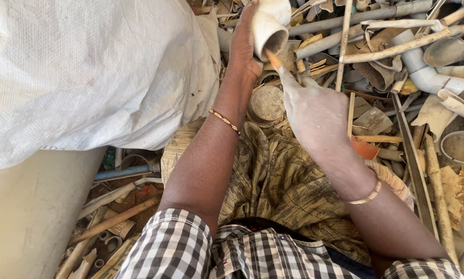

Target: The person uses a thin wooden stick to scrape and clean debris from the inside of various PVC pipe connectors and pieces, handling them one by one while sitting amidst a pile of scrap pipes.

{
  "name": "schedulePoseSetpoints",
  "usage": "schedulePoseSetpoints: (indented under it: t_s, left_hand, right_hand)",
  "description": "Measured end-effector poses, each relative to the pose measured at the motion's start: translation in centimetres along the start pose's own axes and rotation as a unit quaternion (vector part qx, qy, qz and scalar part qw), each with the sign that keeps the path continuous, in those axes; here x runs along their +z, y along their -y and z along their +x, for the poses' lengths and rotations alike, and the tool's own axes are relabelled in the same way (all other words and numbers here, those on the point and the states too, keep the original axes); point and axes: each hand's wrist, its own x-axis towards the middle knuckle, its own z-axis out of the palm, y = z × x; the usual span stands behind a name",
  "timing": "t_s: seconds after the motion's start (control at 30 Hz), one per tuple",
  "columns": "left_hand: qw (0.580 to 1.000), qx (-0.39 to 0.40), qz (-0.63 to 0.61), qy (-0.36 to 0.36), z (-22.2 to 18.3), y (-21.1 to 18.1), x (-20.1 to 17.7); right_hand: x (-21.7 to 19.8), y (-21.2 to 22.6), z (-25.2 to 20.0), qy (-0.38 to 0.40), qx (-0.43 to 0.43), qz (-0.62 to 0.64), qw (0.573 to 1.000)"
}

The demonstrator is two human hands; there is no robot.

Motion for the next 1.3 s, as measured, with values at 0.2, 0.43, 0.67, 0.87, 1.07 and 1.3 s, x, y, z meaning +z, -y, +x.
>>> schedulePoseSetpoints:
  t_s: [0.2,0.43,0.67,0.87,1.07,1.3]
  left_hand:
    - [0.999,-0.026,0.040,0.013,0.0,0.9,-0.7]
    - [0.996,-0.069,-0.023,0.043,0.0,0.9,-1.4]
    - [0.999,-0.038,-0.002,-0.017,2.7,1.4,-4.6]
    - [0.998,-0.006,0.048,-0.043,2.2,1.0,-5.5]
    - [0.987,0.024,0.099,-0.122,1.7,0.3,-4.4]
    - [0.992,0.027,0.089,-0.082,1.7,-0.5,-4.4]
  right_hand:
    - [1.7,-0.9,0.3,0.005,-0.020,0.050,0.999]
    - [-0.4,-0.1,0.4,0.003,-0.022,0.076,0.997]
    - [-0.2,0.2,0.1,0.003,-0.024,0.036,0.999]
    - [2.8,0.1,-0.2,-0.045,-0.016,-0.161,0.986]
    - [3.2,-0.5,0.8,-0.013,-0.014,0.055,0.998]
    - [4.2,-1.2,1.1,0.023,-0.011,-0.046,0.999]
